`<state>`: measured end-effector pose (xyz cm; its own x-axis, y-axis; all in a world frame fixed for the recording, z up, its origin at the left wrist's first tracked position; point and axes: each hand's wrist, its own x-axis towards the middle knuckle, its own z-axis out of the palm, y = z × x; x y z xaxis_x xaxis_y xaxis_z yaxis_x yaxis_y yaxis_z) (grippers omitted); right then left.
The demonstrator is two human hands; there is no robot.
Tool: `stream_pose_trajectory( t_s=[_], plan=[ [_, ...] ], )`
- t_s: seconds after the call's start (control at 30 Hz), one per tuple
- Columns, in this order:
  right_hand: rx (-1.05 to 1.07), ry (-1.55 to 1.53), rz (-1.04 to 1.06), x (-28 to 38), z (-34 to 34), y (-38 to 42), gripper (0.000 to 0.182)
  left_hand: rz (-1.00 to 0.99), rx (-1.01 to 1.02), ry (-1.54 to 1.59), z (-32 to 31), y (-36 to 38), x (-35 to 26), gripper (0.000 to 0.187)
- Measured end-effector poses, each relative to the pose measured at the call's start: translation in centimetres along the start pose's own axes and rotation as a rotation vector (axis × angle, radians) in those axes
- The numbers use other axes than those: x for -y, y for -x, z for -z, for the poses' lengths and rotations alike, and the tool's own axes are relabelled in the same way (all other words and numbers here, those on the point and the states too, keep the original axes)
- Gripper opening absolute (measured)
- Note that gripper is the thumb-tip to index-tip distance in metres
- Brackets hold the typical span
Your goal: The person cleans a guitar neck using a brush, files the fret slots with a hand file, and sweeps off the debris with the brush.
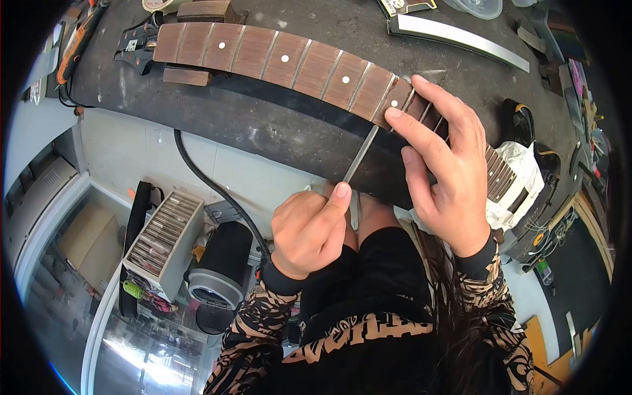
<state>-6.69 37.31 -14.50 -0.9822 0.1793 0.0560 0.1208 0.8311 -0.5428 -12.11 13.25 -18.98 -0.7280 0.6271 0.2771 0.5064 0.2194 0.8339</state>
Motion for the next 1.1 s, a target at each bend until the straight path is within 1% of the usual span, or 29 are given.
stream_pose_trajectory(
  t_s=[0.07,0.17,0.27,0.37,0.4,0.5,0.63,0.73,0.83,0.93,1.03,1.07,1.1],
  plan=[
    [0.001,0.005,0.001,0.0,0.0,0.0,0.065,-0.004,0.020,-0.009,-0.1,-0.5,0.3,0.050],
    [-0.001,0.014,0.008,-0.1,0.1,0.0,0.065,-0.067,-0.036,-0.012,-1.5,-2.4,1.2,0.050],
    [-0.015,0.013,0.013,0.0,-0.2,0.0,0.064,-0.041,0.052,0.012,-2.4,-5.2,1.8,0.055],
    [-0.015,0.009,0.012,-0.1,-0.1,-0.1,0.064,-0.052,0.022,-0.049,-1.1,-1.9,1.4,0.057],
    [-0.010,0.006,0.008,-0.1,0.0,-0.1,0.063,-0.013,0.004,-0.013,-0.6,-0.8,0.7,0.051],
    [-0.005,0.002,-0.002,0.0,0.0,-0.1,0.063,0.025,0.037,-0.041,0.8,1.0,-0.4,0.054],
    [-0.008,0.000,0.001,0.0,0.0,-0.1,0.064,-0.013,0.013,-0.031,0.0,-0.3,0.1,0.052],
    [-0.003,-0.001,-0.001,0.0,0.1,-0.1,0.064,0.000,0.033,-0.035,-0.1,-0.3,0.3,0.051],
    [-0.007,0.000,0.004,-0.1,0.0,-0.1,0.065,-0.022,0.033,-0.065,-1.2,-1.8,1.1,0.062],
    [-0.012,0.004,0.007,-0.1,-0.1,0.0,0.065,-0.031,0.011,0.010,-2.7,-4.8,1.5,0.062],
    [-0.001,-0.003,0.000,0.0,0.1,-0.1,0.065,-0.050,0.010,-0.021,-1.2,-2.3,1.2,0.048],
    [0.004,-0.004,-0.004,0.0,0.2,-0.1,0.065,-0.025,0.012,-0.032,-0.7,-0.9,1.0,0.047],
    [0.005,-0.003,-0.003,0.0,0.2,-0.1,0.065,-0.018,0.021,-0.037,-0.7,-1.1,0.8,0.047]
  ],
)
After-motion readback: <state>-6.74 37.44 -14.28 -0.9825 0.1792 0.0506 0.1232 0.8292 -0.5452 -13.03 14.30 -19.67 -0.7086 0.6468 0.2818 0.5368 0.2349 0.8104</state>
